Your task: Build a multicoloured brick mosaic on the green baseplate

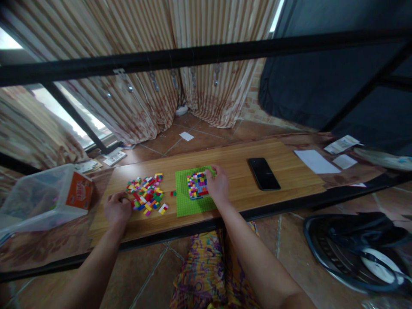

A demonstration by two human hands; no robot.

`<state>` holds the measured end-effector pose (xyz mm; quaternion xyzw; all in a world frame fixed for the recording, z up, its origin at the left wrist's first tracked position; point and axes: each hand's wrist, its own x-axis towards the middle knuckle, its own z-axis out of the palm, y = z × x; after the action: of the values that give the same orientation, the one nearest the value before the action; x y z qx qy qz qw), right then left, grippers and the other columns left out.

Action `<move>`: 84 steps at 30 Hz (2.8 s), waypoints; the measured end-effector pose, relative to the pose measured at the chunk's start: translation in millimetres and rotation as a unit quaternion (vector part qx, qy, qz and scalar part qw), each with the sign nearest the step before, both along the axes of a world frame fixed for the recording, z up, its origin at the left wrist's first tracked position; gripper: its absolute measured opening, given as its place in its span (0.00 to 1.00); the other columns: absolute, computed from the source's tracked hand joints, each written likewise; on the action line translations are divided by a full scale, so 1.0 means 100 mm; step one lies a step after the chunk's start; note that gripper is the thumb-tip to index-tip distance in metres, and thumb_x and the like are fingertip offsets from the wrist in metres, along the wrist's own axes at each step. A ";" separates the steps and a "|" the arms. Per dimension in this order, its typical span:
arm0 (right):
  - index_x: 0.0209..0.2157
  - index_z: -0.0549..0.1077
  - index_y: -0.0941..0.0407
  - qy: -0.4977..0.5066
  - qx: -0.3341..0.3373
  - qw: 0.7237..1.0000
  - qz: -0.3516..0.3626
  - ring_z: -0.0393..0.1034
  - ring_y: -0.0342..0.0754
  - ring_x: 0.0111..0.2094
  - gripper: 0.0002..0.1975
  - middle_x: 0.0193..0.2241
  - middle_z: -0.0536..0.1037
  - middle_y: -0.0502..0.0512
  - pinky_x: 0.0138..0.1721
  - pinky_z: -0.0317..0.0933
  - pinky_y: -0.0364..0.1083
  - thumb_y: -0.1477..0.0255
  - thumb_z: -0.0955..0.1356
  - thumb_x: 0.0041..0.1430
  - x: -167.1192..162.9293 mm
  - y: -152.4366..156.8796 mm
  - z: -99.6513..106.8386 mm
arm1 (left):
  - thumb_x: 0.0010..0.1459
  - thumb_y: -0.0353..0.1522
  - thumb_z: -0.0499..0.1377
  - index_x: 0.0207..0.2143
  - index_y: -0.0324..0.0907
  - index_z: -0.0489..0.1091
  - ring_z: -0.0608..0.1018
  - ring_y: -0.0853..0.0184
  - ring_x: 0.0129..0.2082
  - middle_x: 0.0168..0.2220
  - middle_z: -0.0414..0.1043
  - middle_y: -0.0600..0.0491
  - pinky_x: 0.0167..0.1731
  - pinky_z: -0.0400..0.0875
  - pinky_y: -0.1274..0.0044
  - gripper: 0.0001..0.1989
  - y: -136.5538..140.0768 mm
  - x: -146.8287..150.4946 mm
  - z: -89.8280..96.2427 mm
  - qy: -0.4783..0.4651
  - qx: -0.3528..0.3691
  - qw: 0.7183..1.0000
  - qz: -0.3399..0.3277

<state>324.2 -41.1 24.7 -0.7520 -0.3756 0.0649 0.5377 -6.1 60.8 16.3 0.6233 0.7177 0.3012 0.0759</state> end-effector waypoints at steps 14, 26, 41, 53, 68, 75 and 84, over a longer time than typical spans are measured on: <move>0.34 0.78 0.56 0.042 -0.038 0.996 0.070 0.74 0.53 0.37 0.19 0.34 0.81 0.59 0.41 0.64 0.50 0.57 0.63 0.61 -0.06 0.20 -0.13 | 0.53 0.26 0.52 0.36 0.40 0.75 0.74 0.57 0.47 0.41 0.72 0.45 0.50 0.69 0.67 0.12 -0.01 -0.01 -0.03 0.005 0.000 1.000 0.006; 0.32 0.77 0.55 0.061 -0.027 0.995 0.073 0.73 0.50 0.32 0.19 0.30 0.80 0.56 0.35 0.62 0.46 0.56 0.64 0.59 -0.10 0.17 -0.10 | 0.53 0.26 0.52 0.34 0.41 0.75 0.74 0.56 0.48 0.41 0.74 0.45 0.52 0.69 0.66 0.12 0.00 -0.02 -0.05 0.009 0.010 1.000 -0.002; 0.31 0.75 0.56 0.060 -0.037 0.995 0.073 0.70 0.51 0.32 0.22 0.29 0.79 0.56 0.35 0.59 0.47 0.52 0.61 0.60 -0.11 0.16 -0.12 | 0.53 0.26 0.53 0.36 0.41 0.76 0.75 0.58 0.46 0.41 0.74 0.46 0.49 0.69 0.69 0.13 0.05 -0.03 -0.11 0.016 0.006 1.000 0.010; 0.29 0.76 0.54 0.117 -0.054 0.988 0.081 0.72 0.53 0.36 0.22 0.30 0.79 0.55 0.39 0.61 0.48 0.55 0.59 0.60 -0.05 0.16 -0.12 | 0.52 0.25 0.53 0.36 0.41 0.76 0.75 0.58 0.45 0.42 0.74 0.46 0.49 0.70 0.69 0.13 0.04 -0.03 -0.11 0.010 0.017 1.000 0.012; 0.33 0.76 0.53 0.124 -0.043 0.986 0.101 0.72 0.52 0.37 0.16 0.33 0.79 0.53 0.40 0.61 0.48 0.59 0.62 0.56 -0.05 0.13 -0.13 | 0.52 0.24 0.53 0.36 0.39 0.76 0.75 0.58 0.43 0.40 0.73 0.46 0.47 0.70 0.68 0.14 0.02 0.00 -0.07 0.008 0.015 1.000 0.009; 0.32 0.75 0.54 0.119 -0.040 0.986 0.111 0.72 0.52 0.37 0.16 0.33 0.79 0.54 0.40 0.61 0.48 0.59 0.61 0.56 -0.05 0.11 -0.10 | 0.52 0.25 0.53 0.36 0.40 0.76 0.74 0.57 0.45 0.41 0.73 0.46 0.48 0.70 0.67 0.13 0.01 0.01 -0.06 0.006 0.013 1.000 0.014; 0.31 0.74 0.52 0.117 -0.046 0.986 0.108 0.71 0.51 0.38 0.15 0.32 0.79 0.52 0.41 0.61 0.48 0.59 0.61 0.56 -0.05 0.12 -0.11 | 0.53 0.25 0.52 0.37 0.39 0.76 0.75 0.58 0.44 0.42 0.74 0.45 0.48 0.70 0.67 0.14 0.01 0.01 -0.06 0.007 0.011 1.000 0.015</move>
<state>319.2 -29.6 14.1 -0.7183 -0.3856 0.2272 0.5326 -5.0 61.8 10.5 0.6155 0.7239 0.3057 0.0598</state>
